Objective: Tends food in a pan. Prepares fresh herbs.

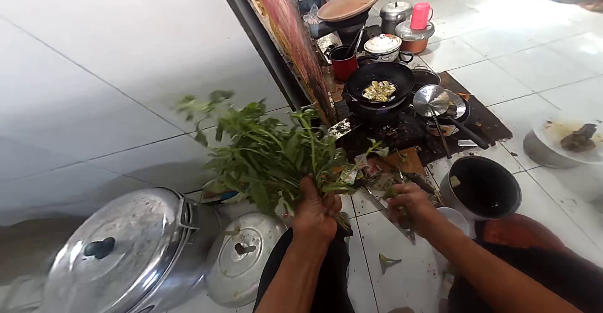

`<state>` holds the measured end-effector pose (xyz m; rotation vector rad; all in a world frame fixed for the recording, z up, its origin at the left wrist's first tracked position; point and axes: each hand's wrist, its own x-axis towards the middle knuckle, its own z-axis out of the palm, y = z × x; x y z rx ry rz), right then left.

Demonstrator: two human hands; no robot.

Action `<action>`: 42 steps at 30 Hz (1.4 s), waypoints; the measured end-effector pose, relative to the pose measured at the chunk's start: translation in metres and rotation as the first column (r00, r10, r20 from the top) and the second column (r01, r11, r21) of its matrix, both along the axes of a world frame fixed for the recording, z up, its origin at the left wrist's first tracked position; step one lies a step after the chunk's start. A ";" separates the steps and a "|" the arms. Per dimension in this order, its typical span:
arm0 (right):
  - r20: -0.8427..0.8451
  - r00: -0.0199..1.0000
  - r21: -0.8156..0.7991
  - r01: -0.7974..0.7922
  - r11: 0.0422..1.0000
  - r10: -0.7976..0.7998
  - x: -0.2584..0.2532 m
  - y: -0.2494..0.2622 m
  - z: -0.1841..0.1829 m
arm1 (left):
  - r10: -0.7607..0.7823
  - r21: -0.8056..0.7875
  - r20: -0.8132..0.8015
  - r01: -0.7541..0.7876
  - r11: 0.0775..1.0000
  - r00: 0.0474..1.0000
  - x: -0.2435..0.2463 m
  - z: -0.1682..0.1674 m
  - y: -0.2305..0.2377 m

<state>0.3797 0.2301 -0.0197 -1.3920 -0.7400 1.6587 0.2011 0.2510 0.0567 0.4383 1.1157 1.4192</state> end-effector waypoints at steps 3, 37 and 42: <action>-0.068 0.994 0.003 0.084 0.996 -0.083 0.011 0.002 0.021 | -0.019 -0.022 -0.076 0.018 1.000 0.997 -0.003 0.001 -0.001; -0.078 0.978 -0.112 0.185 0.976 -0.194 -0.055 0.043 0.000 | -0.077 0.131 -0.342 0.129 0.983 0.937 -0.062 0.008 -0.024; -0.055 0.985 -0.093 0.161 0.983 -0.167 -0.085 0.043 0.002 | -0.010 0.244 -0.448 0.133 0.961 0.894 -0.067 0.005 -0.028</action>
